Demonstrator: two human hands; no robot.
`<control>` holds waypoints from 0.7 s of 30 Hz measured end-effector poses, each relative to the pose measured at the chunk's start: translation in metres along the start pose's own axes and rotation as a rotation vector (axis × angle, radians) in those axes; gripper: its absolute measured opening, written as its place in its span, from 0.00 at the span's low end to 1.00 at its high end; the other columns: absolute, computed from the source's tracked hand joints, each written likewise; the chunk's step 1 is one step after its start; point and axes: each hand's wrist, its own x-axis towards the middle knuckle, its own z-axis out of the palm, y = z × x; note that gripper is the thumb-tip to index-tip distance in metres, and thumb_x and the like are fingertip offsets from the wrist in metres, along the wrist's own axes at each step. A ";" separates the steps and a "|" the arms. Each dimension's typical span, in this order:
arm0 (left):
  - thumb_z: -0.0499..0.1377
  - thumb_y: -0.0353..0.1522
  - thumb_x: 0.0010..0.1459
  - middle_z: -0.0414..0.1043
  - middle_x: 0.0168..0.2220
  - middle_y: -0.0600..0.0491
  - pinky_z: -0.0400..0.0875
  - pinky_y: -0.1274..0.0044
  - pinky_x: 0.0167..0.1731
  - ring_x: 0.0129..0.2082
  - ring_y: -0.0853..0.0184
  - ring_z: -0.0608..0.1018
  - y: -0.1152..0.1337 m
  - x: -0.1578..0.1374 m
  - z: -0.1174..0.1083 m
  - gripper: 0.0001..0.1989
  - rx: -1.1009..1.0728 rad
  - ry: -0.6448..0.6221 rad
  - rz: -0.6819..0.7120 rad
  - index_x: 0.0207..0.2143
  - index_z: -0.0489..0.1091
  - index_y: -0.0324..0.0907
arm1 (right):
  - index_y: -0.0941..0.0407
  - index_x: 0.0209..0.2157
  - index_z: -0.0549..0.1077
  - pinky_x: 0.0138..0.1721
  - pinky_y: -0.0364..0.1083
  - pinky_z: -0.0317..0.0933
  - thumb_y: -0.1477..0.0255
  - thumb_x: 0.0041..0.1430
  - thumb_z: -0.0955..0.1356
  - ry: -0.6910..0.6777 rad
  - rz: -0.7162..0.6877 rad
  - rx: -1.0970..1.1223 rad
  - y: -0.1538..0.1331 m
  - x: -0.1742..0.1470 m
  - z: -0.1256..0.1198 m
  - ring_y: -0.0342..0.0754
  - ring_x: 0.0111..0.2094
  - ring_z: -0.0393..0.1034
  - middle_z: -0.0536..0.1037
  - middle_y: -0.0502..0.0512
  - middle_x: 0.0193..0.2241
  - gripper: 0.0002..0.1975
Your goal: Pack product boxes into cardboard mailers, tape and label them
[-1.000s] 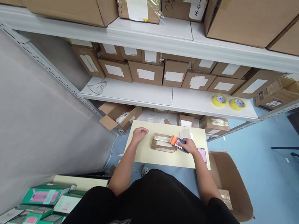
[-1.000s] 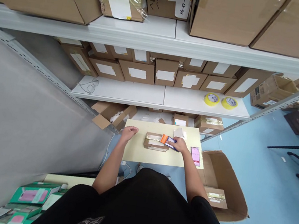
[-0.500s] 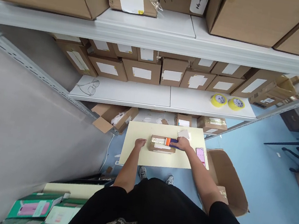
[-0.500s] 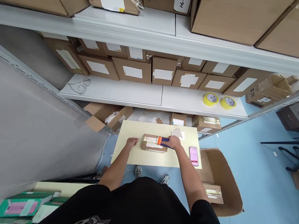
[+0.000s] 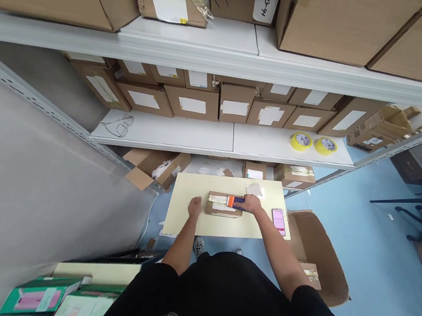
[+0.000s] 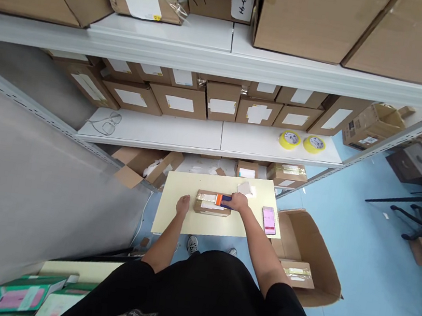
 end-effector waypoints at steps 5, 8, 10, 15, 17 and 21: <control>0.60 0.49 0.66 0.82 0.43 0.47 0.73 0.70 0.51 0.53 0.55 0.80 0.024 -0.026 0.031 0.19 0.032 -0.064 0.122 0.42 0.77 0.44 | 0.58 0.43 0.84 0.41 0.47 0.67 0.38 0.55 0.71 0.001 0.012 0.019 0.011 -0.002 0.001 0.61 0.46 0.80 0.85 0.69 0.44 0.37; 0.61 0.50 0.66 0.82 0.37 0.48 0.71 0.71 0.47 0.48 0.56 0.81 0.028 -0.050 0.051 0.19 0.031 -0.102 0.151 0.40 0.78 0.43 | 0.59 0.44 0.83 0.42 0.47 0.68 0.39 0.55 0.72 -0.008 0.061 -0.001 0.031 -0.006 0.001 0.60 0.47 0.80 0.85 0.69 0.43 0.36; 0.61 0.51 0.65 0.82 0.37 0.49 0.71 0.72 0.46 0.46 0.57 0.82 0.028 -0.065 0.063 0.21 0.025 -0.144 0.201 0.43 0.79 0.44 | 0.60 0.45 0.83 0.42 0.47 0.69 0.41 0.56 0.72 -0.011 0.095 -0.014 0.049 -0.012 0.001 0.61 0.47 0.81 0.85 0.70 0.44 0.35; 0.60 0.54 0.65 0.84 0.44 0.48 0.70 0.70 0.50 0.51 0.54 0.81 0.025 -0.075 0.091 0.25 0.100 -0.186 0.240 0.50 0.79 0.47 | 0.58 0.46 0.83 0.44 0.48 0.70 0.39 0.56 0.71 -0.013 0.130 -0.018 0.084 -0.026 0.000 0.62 0.48 0.80 0.85 0.69 0.46 0.36; 0.59 0.54 0.65 0.83 0.46 0.47 0.70 0.70 0.51 0.53 0.53 0.80 0.023 -0.068 0.102 0.24 0.142 -0.174 0.216 0.51 0.79 0.48 | 0.59 0.46 0.84 0.44 0.48 0.70 0.38 0.55 0.71 -0.020 0.126 -0.018 0.085 -0.028 -0.001 0.62 0.47 0.81 0.85 0.70 0.46 0.38; 0.55 0.52 0.68 0.82 0.49 0.45 0.69 0.69 0.53 0.54 0.52 0.79 0.014 -0.050 0.118 0.24 0.179 -0.136 0.183 0.50 0.79 0.46 | 0.60 0.46 0.84 0.41 0.48 0.69 0.36 0.52 0.72 -0.047 0.123 -0.020 0.081 -0.024 -0.007 0.62 0.45 0.81 0.85 0.71 0.45 0.40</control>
